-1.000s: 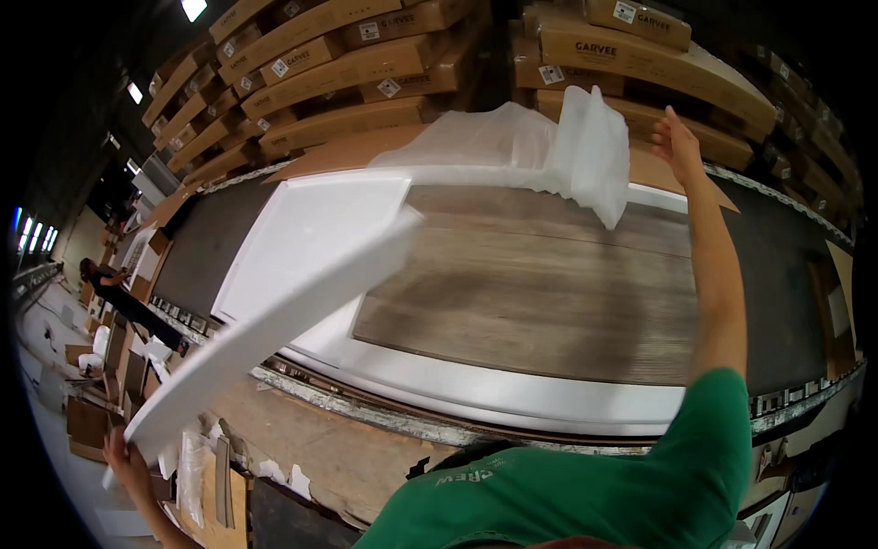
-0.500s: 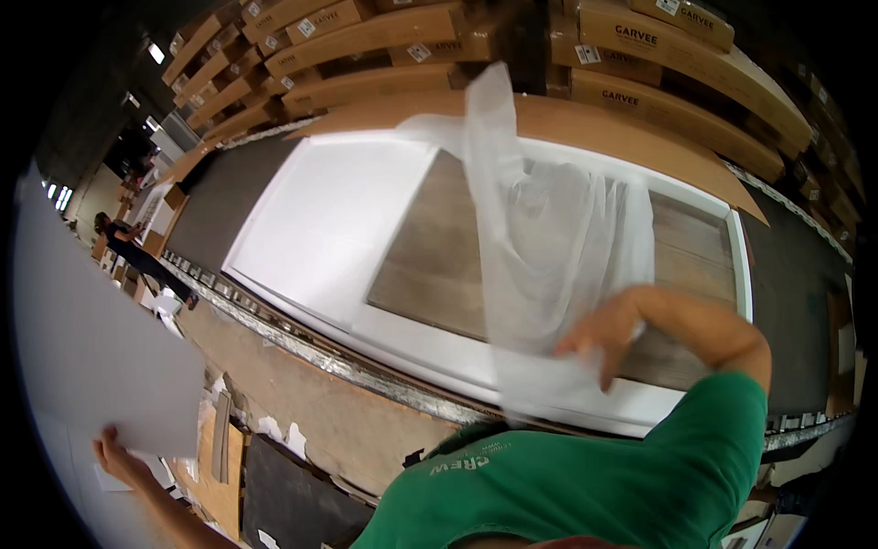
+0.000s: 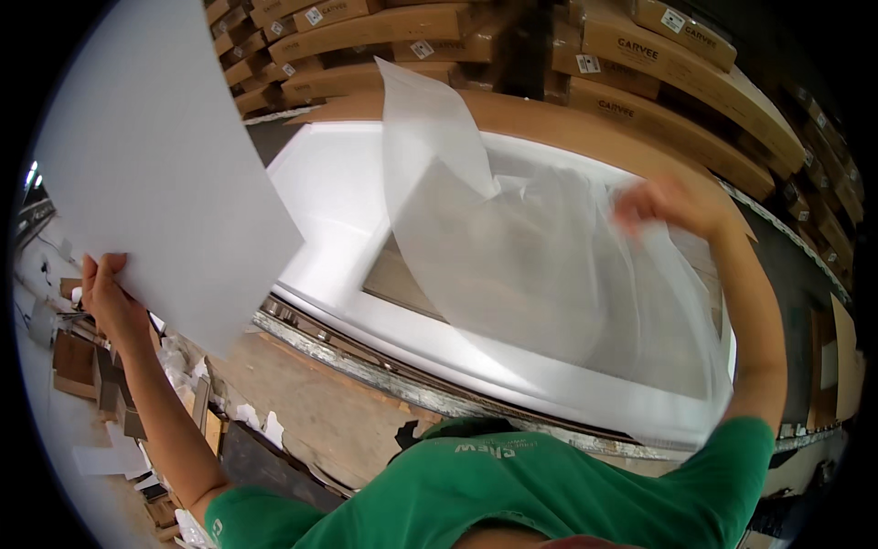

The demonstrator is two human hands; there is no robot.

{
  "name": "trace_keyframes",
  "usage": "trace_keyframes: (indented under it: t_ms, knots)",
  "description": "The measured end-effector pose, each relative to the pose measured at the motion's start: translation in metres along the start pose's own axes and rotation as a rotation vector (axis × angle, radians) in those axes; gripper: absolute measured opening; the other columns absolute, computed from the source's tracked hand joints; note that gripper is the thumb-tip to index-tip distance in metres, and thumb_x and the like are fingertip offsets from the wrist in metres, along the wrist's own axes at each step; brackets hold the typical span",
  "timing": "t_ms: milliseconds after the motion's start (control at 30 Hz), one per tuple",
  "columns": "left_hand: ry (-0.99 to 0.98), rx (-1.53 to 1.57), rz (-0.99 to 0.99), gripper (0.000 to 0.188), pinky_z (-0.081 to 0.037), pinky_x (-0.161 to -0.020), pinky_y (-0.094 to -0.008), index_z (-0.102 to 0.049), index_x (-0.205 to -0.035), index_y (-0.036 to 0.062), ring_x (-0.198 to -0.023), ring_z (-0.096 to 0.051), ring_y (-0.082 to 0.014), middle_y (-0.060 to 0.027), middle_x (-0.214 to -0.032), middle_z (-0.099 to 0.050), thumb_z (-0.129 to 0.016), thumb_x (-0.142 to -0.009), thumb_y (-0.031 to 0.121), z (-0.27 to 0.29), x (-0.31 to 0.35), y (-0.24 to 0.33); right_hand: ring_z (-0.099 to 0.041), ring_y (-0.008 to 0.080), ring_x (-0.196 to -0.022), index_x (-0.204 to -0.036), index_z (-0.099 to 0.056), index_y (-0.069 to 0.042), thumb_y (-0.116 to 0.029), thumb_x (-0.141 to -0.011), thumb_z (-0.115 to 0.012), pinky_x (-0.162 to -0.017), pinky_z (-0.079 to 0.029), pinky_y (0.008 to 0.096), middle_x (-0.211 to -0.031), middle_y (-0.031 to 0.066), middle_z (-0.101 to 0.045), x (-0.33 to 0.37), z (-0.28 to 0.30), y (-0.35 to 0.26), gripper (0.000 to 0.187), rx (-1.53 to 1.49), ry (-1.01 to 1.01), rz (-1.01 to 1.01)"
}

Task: The person packs wood-textured panels into a large white foam-lined box. They place white foam spacers between panels, add protective sheets, and arrange the furniture components one by one into the shipping container.

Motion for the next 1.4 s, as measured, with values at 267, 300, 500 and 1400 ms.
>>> trace_keyframes:
  t_ms: [267, 300, 500, 1400]
  knots:
    - [-0.023, -0.201, -0.209, 0.013, -0.036, -0.058, -0.0178, -0.051, -0.078, 0.0010, -0.062, -0.044, -0.0070, -0.0003, -0.070, -0.048, -0.044, -0.068, -0.001, -0.024, 0.030, 0.067, -0.053, 0.0310, -0.082, -0.101, -0.049, -0.007, -0.029, -0.083, -0.032, -0.072, -0.041, 0.0413, -0.093, 0.0150, -0.055, -0.300, 0.020, 0.145, 0.033, 0.812, 0.677, 0.193]
    - [0.005, -0.211, -0.231, 0.015, -0.036, -0.059, -0.0177, -0.052, -0.082, 0.0008, -0.064, -0.045, -0.0069, -0.0004, -0.071, -0.049, -0.045, -0.068, -0.001, -0.043, 0.041, 0.082, -0.055, 0.0305, -0.073, -0.095, -0.051, -0.007, -0.027, -0.081, -0.037, -0.062, -0.044, 0.0410, -0.088, 0.0130, -0.056, -0.333, -0.038, 0.160, 0.028, 0.744, 0.724, 0.348]
    - [-0.428, -0.354, -0.556, 0.022, -0.035, -0.050, -0.0144, -0.050, -0.095, -0.0001, -0.061, -0.047, -0.0054, -0.0010, -0.071, -0.050, -0.048, -0.073, 0.005, -0.131, 0.056, 0.078, -0.036, 0.0287, -0.106, -0.113, -0.042, -0.005, -0.038, -0.082, -0.037, -0.092, -0.026, 0.0379, -0.113, 0.0159, -0.043, -0.216, -0.290, 0.049, 0.045, 0.466, -0.039, 0.559]
    - [-1.593, -0.279, -1.414, 0.057, -0.040, -0.074, -0.0397, -0.041, -0.116, 0.0163, -0.098, -0.042, -0.0347, -0.0178, -0.116, -0.038, -0.045, -0.062, 0.000, -0.192, 0.307, -0.099, -0.053, 0.0164, -0.088, -0.102, -0.050, -0.005, -0.024, -0.081, -0.047, -0.071, -0.044, 0.0285, -0.102, 0.0078, -0.051, 0.361, -0.171, 0.139, 0.029, -0.656, 1.747, -0.107]
Point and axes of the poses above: each hand's wrist, its own x-axis away from the middle knuckle, its own z-axis out of the back of the hand, y = z × x, the point moved 2 cm from there along -x, towards the middle knuckle
